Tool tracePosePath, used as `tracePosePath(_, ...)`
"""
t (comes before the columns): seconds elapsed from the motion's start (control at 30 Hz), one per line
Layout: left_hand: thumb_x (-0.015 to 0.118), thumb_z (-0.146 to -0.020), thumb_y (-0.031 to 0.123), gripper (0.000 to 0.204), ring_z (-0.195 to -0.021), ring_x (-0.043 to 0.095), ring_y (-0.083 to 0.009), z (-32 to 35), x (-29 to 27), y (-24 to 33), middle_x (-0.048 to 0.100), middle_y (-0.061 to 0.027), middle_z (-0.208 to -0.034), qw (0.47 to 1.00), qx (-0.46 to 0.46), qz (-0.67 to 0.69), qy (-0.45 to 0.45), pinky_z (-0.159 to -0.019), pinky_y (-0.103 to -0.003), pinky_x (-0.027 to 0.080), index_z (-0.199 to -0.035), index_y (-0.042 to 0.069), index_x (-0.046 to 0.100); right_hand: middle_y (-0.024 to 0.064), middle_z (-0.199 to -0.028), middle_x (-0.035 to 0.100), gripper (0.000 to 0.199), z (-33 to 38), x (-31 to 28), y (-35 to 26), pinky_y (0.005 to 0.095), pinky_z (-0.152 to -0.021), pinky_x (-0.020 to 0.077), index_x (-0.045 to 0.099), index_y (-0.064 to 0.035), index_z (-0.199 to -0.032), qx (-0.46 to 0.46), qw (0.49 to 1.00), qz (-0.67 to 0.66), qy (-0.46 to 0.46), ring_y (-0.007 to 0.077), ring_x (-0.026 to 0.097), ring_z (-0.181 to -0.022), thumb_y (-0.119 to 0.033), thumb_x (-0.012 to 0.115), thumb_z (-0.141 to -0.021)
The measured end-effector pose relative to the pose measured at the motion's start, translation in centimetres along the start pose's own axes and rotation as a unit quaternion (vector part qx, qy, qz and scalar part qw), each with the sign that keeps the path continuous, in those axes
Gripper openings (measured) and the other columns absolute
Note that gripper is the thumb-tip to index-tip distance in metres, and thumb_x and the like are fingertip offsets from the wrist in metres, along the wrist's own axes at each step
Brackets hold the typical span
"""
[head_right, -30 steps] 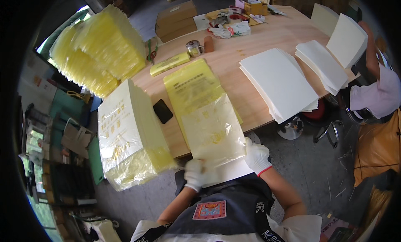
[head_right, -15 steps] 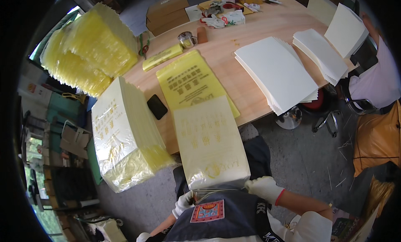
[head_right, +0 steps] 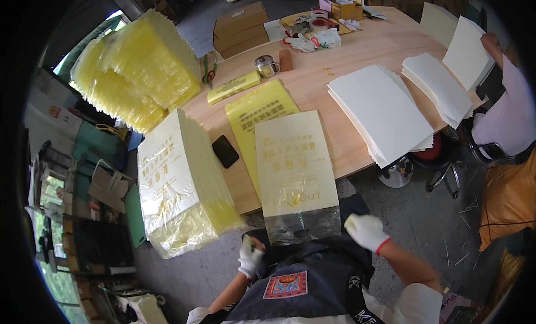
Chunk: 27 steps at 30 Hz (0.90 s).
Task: The person repeatedly picks up white books from a stack, places them into yellow plastic bags, and sets the packaged books aside on the table. The process is continuous and repetitive.
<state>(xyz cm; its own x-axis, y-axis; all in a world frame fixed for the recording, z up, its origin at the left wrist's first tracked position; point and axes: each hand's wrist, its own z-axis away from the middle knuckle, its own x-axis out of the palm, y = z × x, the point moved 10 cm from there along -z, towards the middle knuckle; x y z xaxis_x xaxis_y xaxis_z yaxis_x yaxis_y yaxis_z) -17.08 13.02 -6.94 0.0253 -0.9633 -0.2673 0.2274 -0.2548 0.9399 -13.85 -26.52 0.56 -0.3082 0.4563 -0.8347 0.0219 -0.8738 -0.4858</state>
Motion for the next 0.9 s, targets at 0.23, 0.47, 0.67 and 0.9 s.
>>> tracePosePath(0.23,0.060,-0.093,0.018,0.018,-0.074,0.060,-0.0275,-8.4,4.8,11.9,0.061,-0.0189,-0.080,0.988,0.124,-0.088,0.035,-0.070,-0.034,0.048,-0.097,0.001,0.058,0.0056,-0.079,0.064,0.030,-11.0,10.8,4.8,0.0276,-0.053,0.0460,0.057,-0.0054,-0.118,0.144,0.802,-0.579,-0.031,0.0137,0.058,-0.062,-0.025,0.056,-0.095)
tracePosePath(0.47,0.059,-0.090,0.010,0.018,-0.058,0.054,-0.0254,2.6,-9.3,29.1,0.054,-0.0082,-0.067,0.889,0.334,-0.277,0.149,-0.054,-0.037,0.044,-0.073,0.009,0.052,0.0004,-0.069,0.056,0.033,-14.9,7.4,-20.1,0.0252,-0.047,0.0400,0.058,-0.0048,-0.113,-0.058,0.688,-0.686,-0.230,0.0099,0.050,-0.052,-0.032,0.060,-0.095)
tracePosePath(0.67,0.044,-0.100,0.013,0.020,-0.066,0.047,-0.0070,2.6,-30.6,26.8,0.049,0.0021,-0.074,0.879,0.263,0.119,0.381,-0.058,-0.020,0.040,-0.082,0.008,0.050,0.0082,-0.066,0.063,0.042,-17.4,-2.3,-36.9,0.0351,-0.056,0.0450,0.065,-0.0029,-0.087,-0.212,0.877,-0.402,-0.154,0.0185,0.063,-0.065,-0.043,0.056,-0.093)
tracePosePath(0.9,0.057,-0.096,0.028,0.027,-0.084,0.054,-0.0164,0.5,-33.2,18.0,0.059,-0.0076,-0.103,0.871,0.190,-0.126,0.435,-0.073,-0.032,0.047,-0.114,0.008,0.058,0.0188,-0.074,0.066,0.055,-17.5,-2.8,-40.1,0.0466,-0.063,0.0482,0.066,-0.0047,-0.072,-0.277,0.957,-0.083,0.025,0.0350,0.064,-0.069,-0.056,0.053,-0.088)
